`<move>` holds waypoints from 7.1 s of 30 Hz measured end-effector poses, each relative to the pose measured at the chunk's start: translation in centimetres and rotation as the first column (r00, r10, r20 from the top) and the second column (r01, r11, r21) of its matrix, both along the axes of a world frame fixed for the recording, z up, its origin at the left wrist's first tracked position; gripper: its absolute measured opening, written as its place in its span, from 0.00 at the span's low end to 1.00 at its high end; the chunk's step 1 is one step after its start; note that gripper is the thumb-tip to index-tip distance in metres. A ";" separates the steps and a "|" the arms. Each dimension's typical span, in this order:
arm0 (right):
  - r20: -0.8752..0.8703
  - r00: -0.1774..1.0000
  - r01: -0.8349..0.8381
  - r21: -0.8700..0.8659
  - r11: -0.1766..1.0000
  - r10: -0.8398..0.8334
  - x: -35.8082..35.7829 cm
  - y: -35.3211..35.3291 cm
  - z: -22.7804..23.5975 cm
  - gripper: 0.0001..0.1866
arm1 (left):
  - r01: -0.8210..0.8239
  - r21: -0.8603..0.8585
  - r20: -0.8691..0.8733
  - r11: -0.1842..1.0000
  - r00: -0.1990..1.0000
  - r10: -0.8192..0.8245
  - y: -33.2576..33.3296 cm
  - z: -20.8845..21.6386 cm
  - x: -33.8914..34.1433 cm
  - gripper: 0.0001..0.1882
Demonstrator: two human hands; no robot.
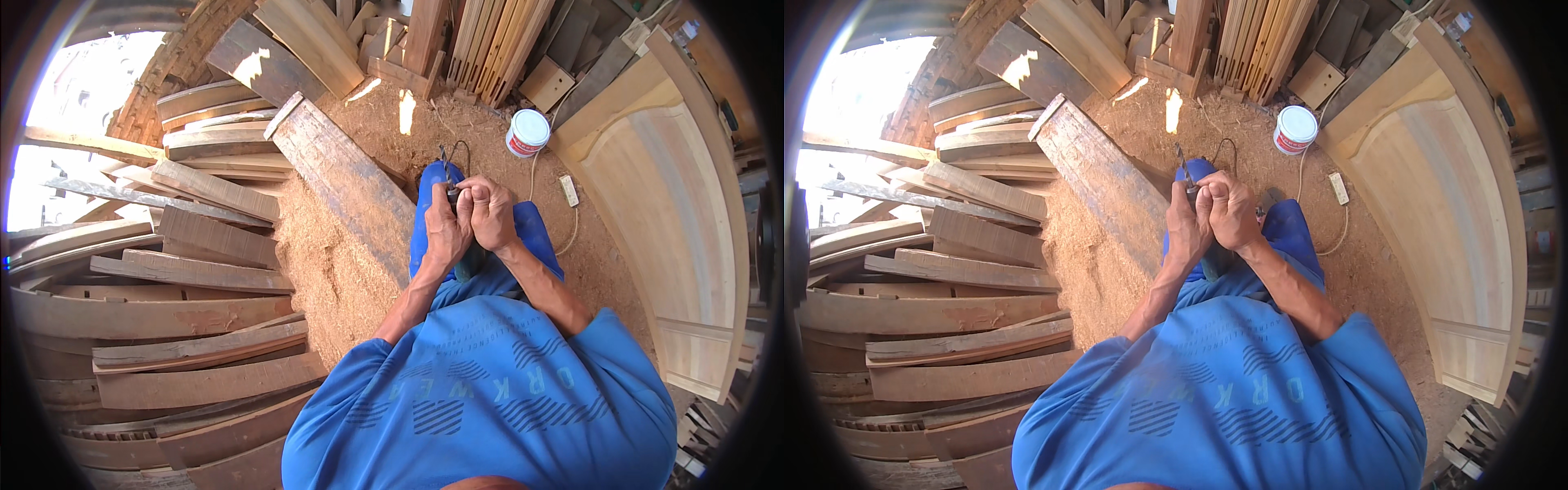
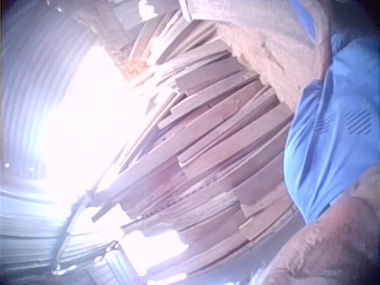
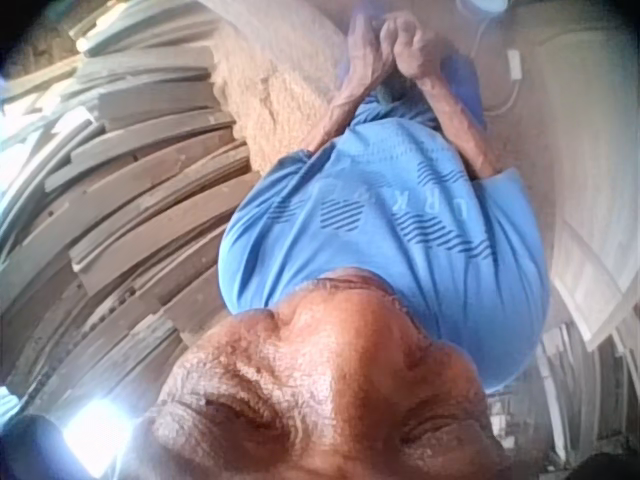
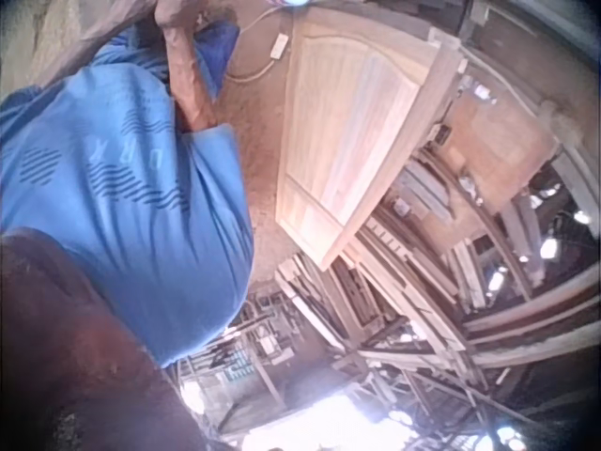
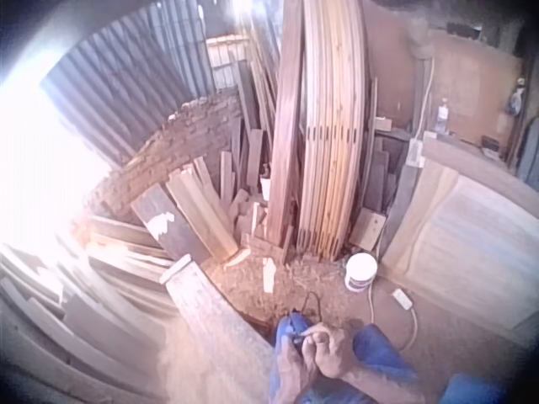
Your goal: The person inserts a drill bit into a corded drill, plugs it in, and drills holes into a small wooden block placed on the floor. The person then unplugs the drill and sets it aside.
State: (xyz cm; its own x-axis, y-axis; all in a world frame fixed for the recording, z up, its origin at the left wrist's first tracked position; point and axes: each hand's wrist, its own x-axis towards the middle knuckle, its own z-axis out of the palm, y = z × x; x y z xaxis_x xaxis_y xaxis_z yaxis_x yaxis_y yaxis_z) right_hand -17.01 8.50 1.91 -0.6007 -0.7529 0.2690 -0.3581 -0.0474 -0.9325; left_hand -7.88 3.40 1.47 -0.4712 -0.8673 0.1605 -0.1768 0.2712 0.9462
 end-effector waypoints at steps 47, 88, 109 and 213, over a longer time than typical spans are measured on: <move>-0.448 0.824 -0.366 0.050 0.929 0.348 -2.6 0.5 3.9 0.09 | 0.341 0.486 -0.342 0.804 0.921 -0.184 -3.1 -0.9 5.7 0.21; 0.129 0.989 -0.074 0.000 0.997 0.073 0.1 0.4 -1.0 0.23 | -0.085 0.030 0.002 0.996 0.996 0.085 0.8 -0.3 0.2 0.14; -0.243 0.952 -0.191 0.002 0.982 0.186 -2.9 1.5 1.6 0.08 | 0.546 0.460 -0.547 0.701 0.795 -0.261 -2.3 -2.9 3.6 0.24; -0.245 0.935 -0.242 0.085 0.967 0.255 -2.5 2.8 3.2 0.10 | 0.445 0.559 -0.459 0.700 0.869 -0.186 -2.9 -2.1 4.0 0.25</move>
